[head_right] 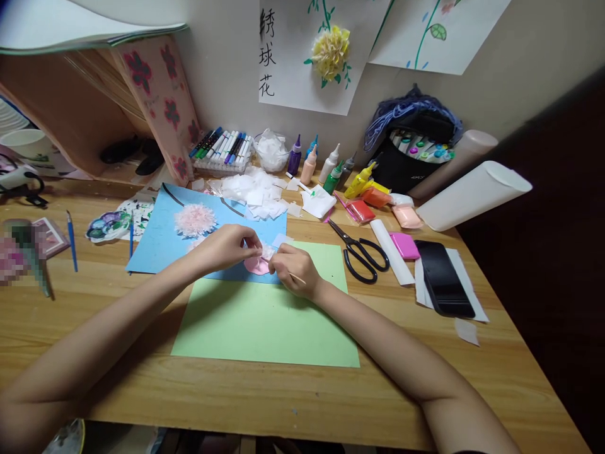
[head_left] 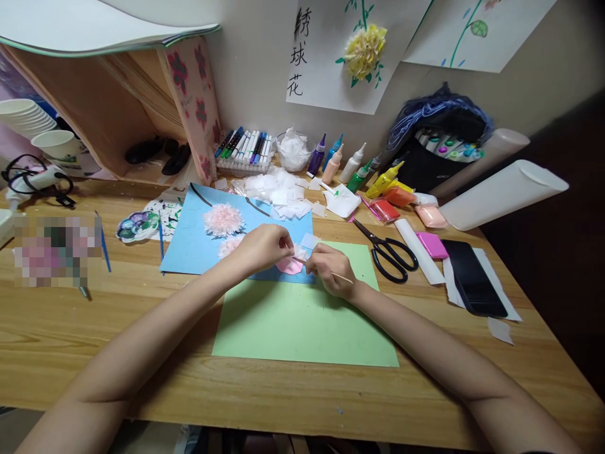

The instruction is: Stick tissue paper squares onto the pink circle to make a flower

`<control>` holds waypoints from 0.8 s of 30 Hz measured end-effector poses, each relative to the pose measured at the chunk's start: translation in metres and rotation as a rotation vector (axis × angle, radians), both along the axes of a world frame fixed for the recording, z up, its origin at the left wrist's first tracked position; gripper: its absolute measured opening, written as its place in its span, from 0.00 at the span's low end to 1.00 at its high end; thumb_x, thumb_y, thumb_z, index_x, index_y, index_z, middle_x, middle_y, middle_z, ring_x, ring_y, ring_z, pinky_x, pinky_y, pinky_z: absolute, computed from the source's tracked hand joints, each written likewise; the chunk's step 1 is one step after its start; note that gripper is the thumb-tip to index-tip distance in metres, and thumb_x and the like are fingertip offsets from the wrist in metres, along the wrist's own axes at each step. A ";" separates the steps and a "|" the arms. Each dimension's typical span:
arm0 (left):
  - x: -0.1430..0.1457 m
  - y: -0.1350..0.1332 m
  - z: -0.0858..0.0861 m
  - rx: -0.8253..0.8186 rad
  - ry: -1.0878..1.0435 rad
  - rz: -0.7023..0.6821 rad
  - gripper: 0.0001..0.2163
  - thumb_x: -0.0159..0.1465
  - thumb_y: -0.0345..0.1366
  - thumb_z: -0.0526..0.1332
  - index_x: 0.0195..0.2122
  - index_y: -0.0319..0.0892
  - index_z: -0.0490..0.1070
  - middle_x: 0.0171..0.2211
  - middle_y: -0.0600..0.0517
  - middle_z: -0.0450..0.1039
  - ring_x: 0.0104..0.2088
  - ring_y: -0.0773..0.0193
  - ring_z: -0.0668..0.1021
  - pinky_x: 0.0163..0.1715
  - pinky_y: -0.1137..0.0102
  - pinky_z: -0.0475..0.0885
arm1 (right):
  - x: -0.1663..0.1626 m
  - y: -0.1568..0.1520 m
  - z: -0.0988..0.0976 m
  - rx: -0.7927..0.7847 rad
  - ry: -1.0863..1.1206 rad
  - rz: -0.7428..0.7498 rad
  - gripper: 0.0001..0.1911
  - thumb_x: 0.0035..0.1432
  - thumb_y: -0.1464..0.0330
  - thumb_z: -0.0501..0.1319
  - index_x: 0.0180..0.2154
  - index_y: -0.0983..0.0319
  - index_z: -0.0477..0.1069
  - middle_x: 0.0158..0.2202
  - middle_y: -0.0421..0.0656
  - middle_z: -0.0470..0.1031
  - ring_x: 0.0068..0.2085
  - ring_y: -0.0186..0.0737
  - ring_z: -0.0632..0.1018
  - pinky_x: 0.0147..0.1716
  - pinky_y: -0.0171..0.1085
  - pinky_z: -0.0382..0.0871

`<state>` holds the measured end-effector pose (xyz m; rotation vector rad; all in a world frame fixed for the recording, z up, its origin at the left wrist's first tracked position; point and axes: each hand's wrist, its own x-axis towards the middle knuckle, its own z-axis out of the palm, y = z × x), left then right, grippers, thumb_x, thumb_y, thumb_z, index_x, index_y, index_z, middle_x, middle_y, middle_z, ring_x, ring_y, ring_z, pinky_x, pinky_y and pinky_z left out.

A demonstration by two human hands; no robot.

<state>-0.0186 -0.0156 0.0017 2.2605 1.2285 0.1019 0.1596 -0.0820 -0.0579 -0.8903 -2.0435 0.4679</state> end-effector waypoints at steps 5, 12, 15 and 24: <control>-0.010 0.018 -0.011 0.155 -0.009 0.077 0.09 0.59 0.34 0.55 0.36 0.40 0.73 0.36 0.49 0.76 0.35 0.61 0.75 0.34 0.70 0.66 | -0.002 0.001 0.003 -0.009 -0.007 0.009 0.26 0.67 0.62 0.39 0.23 0.59 0.66 0.19 0.41 0.66 0.26 0.39 0.67 0.30 0.38 0.63; -0.020 0.035 -0.035 0.167 -0.024 -0.033 0.10 0.51 0.25 0.59 0.36 0.38 0.72 0.33 0.50 0.74 0.34 0.63 0.74 0.32 0.72 0.67 | -0.006 0.005 0.000 0.021 0.028 -0.028 0.24 0.68 0.65 0.39 0.23 0.60 0.63 0.19 0.41 0.65 0.25 0.38 0.65 0.28 0.37 0.62; -0.020 0.037 -0.037 0.148 -0.038 -0.037 0.11 0.50 0.24 0.60 0.36 0.39 0.72 0.32 0.51 0.74 0.33 0.64 0.74 0.31 0.73 0.67 | -0.009 0.008 0.001 -0.006 0.020 -0.027 0.24 0.68 0.65 0.40 0.22 0.60 0.62 0.19 0.41 0.65 0.25 0.37 0.65 0.28 0.36 0.61; -0.019 0.037 -0.035 0.148 -0.022 -0.047 0.11 0.51 0.25 0.60 0.36 0.38 0.72 0.32 0.51 0.73 0.33 0.64 0.74 0.32 0.73 0.66 | -0.036 0.050 0.040 -0.506 -0.118 -0.270 0.26 0.66 0.62 0.45 0.16 0.61 0.57 0.12 0.36 0.60 0.18 0.32 0.64 0.24 0.34 0.56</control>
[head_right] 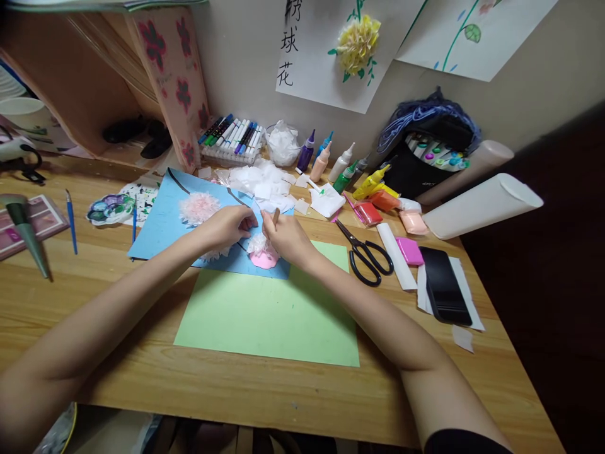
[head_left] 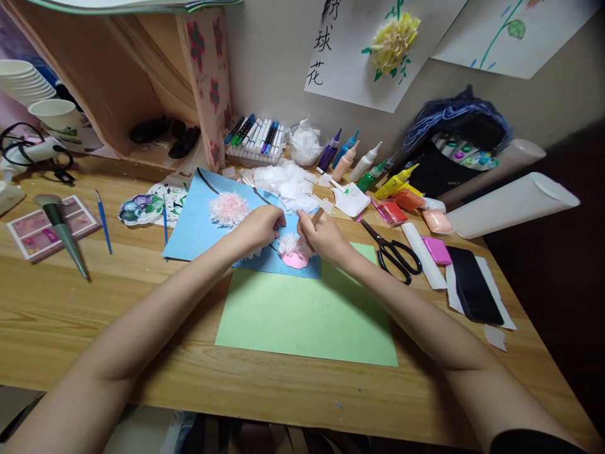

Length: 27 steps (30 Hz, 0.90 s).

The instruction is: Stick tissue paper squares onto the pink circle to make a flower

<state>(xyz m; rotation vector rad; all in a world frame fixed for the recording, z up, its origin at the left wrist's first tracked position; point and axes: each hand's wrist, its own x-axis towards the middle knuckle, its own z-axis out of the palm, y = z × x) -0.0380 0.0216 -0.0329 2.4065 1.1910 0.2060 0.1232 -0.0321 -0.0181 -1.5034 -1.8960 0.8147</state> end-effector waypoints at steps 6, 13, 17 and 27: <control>-0.001 -0.002 0.000 0.049 0.012 -0.001 0.09 0.51 0.26 0.59 0.35 0.38 0.72 0.32 0.50 0.73 0.33 0.62 0.74 0.32 0.72 0.65 | -0.002 0.011 0.010 -0.073 -0.070 0.123 0.28 0.65 0.61 0.47 0.14 0.62 0.59 0.10 0.37 0.61 0.17 0.31 0.66 0.24 0.33 0.57; -0.002 0.000 -0.004 -0.018 -0.010 0.012 0.12 0.51 0.25 0.59 0.37 0.39 0.71 0.32 0.51 0.73 0.34 0.63 0.74 0.31 0.73 0.66 | 0.043 -0.013 0.013 0.050 0.341 -0.022 0.26 0.64 0.55 0.46 0.20 0.62 0.64 0.16 0.38 0.66 0.18 0.31 0.69 0.22 0.33 0.62; -0.002 0.000 -0.004 -0.017 -0.024 0.021 0.11 0.51 0.24 0.59 0.36 0.39 0.71 0.33 0.50 0.73 0.34 0.63 0.74 0.32 0.73 0.66 | 0.067 -0.014 -0.003 0.214 0.118 -0.079 0.12 0.56 0.60 0.61 0.29 0.62 0.68 0.28 0.42 0.74 0.30 0.38 0.76 0.30 0.35 0.66; -0.002 -0.001 0.006 -0.091 -0.026 0.068 0.09 0.53 0.27 0.59 0.36 0.39 0.72 0.33 0.50 0.75 0.34 0.63 0.75 0.32 0.73 0.67 | 0.064 -0.019 -0.039 0.347 -0.095 0.029 0.06 0.55 0.70 0.60 0.29 0.60 0.62 0.30 0.44 0.73 0.31 0.40 0.73 0.32 0.38 0.67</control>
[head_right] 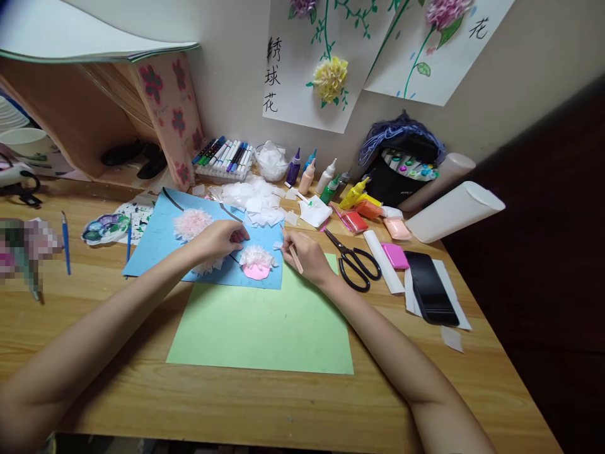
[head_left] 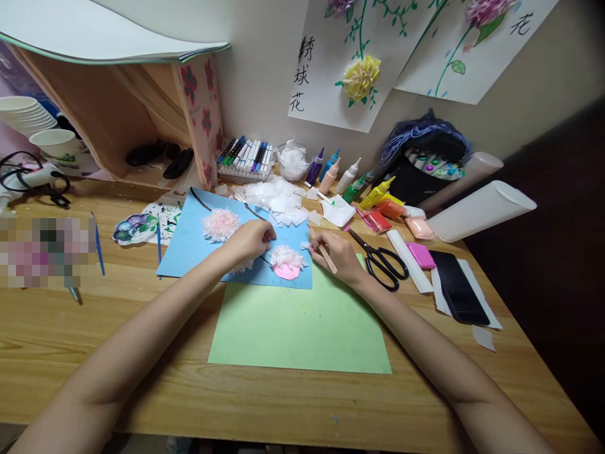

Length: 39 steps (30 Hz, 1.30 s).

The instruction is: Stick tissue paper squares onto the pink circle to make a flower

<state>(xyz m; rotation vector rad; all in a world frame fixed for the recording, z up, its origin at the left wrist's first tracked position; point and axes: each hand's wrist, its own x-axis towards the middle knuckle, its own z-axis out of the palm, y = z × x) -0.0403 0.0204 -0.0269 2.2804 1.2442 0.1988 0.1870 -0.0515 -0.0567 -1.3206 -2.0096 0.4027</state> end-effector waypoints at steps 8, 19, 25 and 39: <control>0.016 -0.032 0.039 -0.149 -0.192 -0.190 0.11 0.56 0.39 0.60 0.38 0.42 0.74 0.38 0.52 0.76 0.37 0.64 0.75 0.36 0.73 0.67 | -0.009 -0.014 0.018 -0.426 0.619 0.117 0.18 0.47 0.62 0.68 0.30 0.60 0.60 0.30 0.42 0.73 0.31 0.36 0.74 0.32 0.37 0.70; 0.021 -0.046 0.048 -0.229 -0.133 -0.184 0.11 0.60 0.40 0.56 0.33 0.40 0.74 0.30 0.52 0.78 0.29 0.66 0.75 0.29 0.74 0.65 | -0.016 -0.022 0.017 -0.455 0.642 0.174 0.15 0.49 0.64 0.67 0.31 0.61 0.62 0.30 0.41 0.72 0.32 0.35 0.73 0.33 0.34 0.67; 0.022 -0.046 0.038 -0.192 -0.033 -0.168 0.09 0.59 0.36 0.55 0.29 0.40 0.75 0.29 0.51 0.78 0.28 0.65 0.75 0.27 0.74 0.63 | -0.013 -0.029 0.008 -0.318 0.640 0.050 0.15 0.58 0.57 0.57 0.27 0.61 0.65 0.25 0.41 0.71 0.27 0.35 0.71 0.28 0.35 0.64; 0.024 -0.050 0.037 -0.111 0.163 -0.089 0.15 0.59 0.41 0.55 0.20 0.41 0.72 0.21 0.51 0.74 0.20 0.68 0.68 0.21 0.72 0.55 | -0.014 -0.039 -0.006 0.318 0.041 0.390 0.24 0.65 0.65 0.37 0.20 0.57 0.59 0.15 0.40 0.63 0.19 0.37 0.62 0.21 0.37 0.55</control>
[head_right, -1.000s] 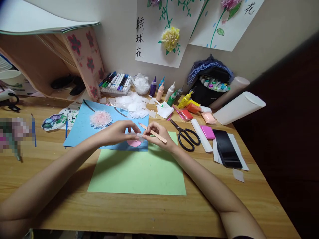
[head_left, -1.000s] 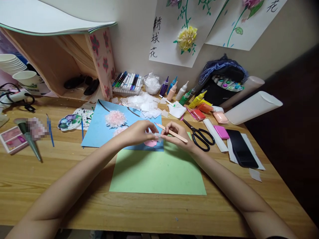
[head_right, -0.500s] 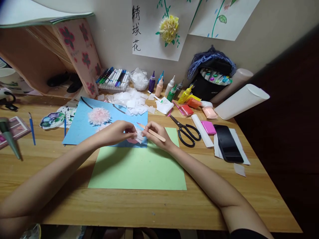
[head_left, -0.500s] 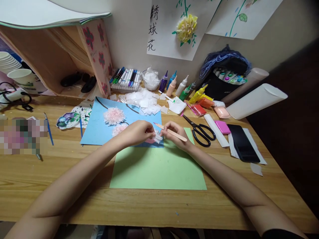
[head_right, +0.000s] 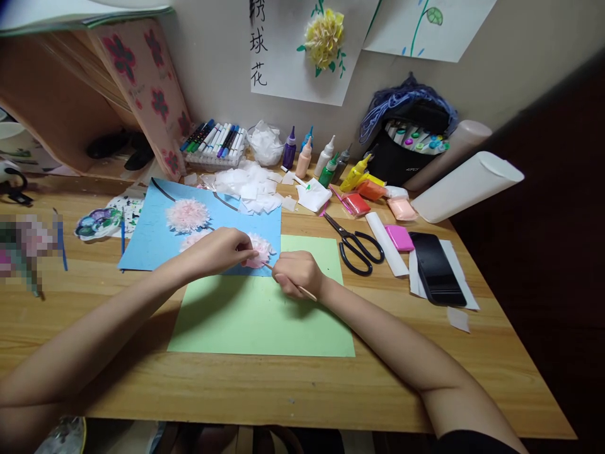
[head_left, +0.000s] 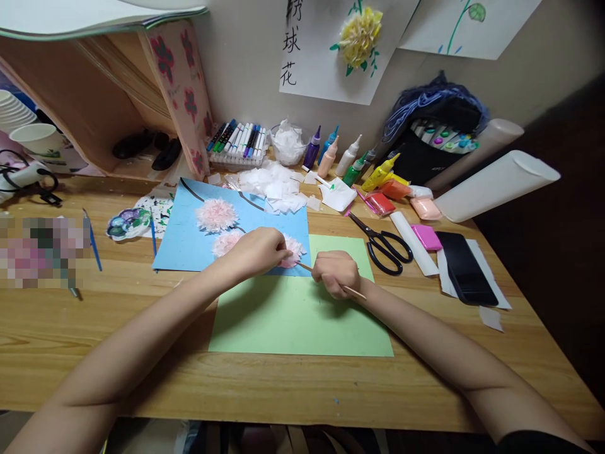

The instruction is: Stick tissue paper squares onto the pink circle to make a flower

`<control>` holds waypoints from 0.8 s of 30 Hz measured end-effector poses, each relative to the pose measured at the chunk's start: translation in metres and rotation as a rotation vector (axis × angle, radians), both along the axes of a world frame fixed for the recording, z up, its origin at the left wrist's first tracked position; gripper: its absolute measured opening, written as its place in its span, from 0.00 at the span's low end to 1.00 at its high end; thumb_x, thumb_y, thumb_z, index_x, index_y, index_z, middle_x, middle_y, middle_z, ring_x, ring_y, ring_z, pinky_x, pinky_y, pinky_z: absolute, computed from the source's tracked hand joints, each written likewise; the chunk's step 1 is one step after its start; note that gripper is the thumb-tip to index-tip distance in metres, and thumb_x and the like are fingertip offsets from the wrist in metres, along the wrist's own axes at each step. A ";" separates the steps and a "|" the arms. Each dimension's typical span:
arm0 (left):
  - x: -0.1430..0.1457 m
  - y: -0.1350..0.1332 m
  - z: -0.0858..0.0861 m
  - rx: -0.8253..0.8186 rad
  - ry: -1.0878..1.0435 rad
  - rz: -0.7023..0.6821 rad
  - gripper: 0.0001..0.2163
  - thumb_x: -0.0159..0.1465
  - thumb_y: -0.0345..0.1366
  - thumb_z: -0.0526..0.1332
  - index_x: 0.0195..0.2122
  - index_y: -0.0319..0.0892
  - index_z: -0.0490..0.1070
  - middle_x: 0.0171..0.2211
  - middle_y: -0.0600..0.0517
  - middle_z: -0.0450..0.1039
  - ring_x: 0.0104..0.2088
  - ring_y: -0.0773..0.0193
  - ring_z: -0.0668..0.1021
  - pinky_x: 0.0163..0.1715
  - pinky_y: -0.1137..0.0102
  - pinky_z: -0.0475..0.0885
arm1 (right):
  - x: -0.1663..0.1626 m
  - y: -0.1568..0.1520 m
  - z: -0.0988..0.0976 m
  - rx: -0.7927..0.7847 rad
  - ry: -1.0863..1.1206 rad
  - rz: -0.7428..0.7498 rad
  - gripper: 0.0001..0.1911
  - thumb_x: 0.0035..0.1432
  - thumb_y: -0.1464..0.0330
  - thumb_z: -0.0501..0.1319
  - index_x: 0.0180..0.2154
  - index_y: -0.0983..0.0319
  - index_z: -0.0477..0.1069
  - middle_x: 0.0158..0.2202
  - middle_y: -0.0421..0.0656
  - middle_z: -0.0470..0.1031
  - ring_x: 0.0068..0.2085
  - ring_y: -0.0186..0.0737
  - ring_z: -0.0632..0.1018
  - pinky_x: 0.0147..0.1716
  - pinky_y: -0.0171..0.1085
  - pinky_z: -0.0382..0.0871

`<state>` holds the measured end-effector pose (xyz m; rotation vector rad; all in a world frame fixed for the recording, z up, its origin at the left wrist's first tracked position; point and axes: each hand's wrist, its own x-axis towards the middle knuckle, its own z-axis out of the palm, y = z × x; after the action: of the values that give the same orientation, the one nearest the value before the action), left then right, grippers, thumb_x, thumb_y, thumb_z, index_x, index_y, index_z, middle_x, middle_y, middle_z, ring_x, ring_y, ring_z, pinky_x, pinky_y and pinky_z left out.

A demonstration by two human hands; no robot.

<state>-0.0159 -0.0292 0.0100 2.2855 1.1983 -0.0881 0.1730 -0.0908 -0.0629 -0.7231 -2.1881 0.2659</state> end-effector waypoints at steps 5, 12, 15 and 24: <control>0.001 -0.001 0.002 0.030 0.025 0.063 0.15 0.58 0.44 0.56 0.21 0.43 0.74 0.23 0.51 0.75 0.23 0.65 0.70 0.22 0.72 0.55 | -0.003 0.000 0.000 0.013 -0.050 -0.051 0.19 0.64 0.69 0.42 0.22 0.58 0.60 0.17 0.40 0.65 0.20 0.36 0.65 0.22 0.36 0.57; -0.001 0.000 -0.001 0.070 0.001 0.071 0.09 0.53 0.42 0.60 0.26 0.44 0.76 0.27 0.50 0.77 0.26 0.64 0.73 0.22 0.73 0.56 | -0.005 -0.002 0.001 -0.022 -0.022 -0.079 0.19 0.64 0.69 0.42 0.22 0.58 0.60 0.17 0.41 0.65 0.20 0.37 0.65 0.22 0.37 0.57; 0.000 -0.002 -0.002 0.061 0.019 0.048 0.09 0.54 0.41 0.59 0.25 0.43 0.76 0.26 0.51 0.76 0.25 0.65 0.72 0.22 0.72 0.56 | -0.004 -0.003 0.001 0.038 0.001 -0.071 0.20 0.63 0.69 0.41 0.21 0.58 0.59 0.15 0.40 0.63 0.19 0.37 0.64 0.21 0.38 0.55; 0.001 0.000 0.000 0.013 0.032 -0.023 0.09 0.55 0.41 0.60 0.28 0.44 0.77 0.26 0.51 0.76 0.24 0.66 0.71 0.22 0.72 0.56 | -0.003 -0.006 0.000 0.119 -0.056 -0.090 0.20 0.62 0.70 0.42 0.21 0.58 0.61 0.15 0.39 0.63 0.18 0.36 0.64 0.21 0.37 0.54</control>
<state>-0.0148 -0.0290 0.0095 2.3182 1.1921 -0.1264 0.1701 -0.0964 -0.0627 -0.7673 -2.1971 0.0692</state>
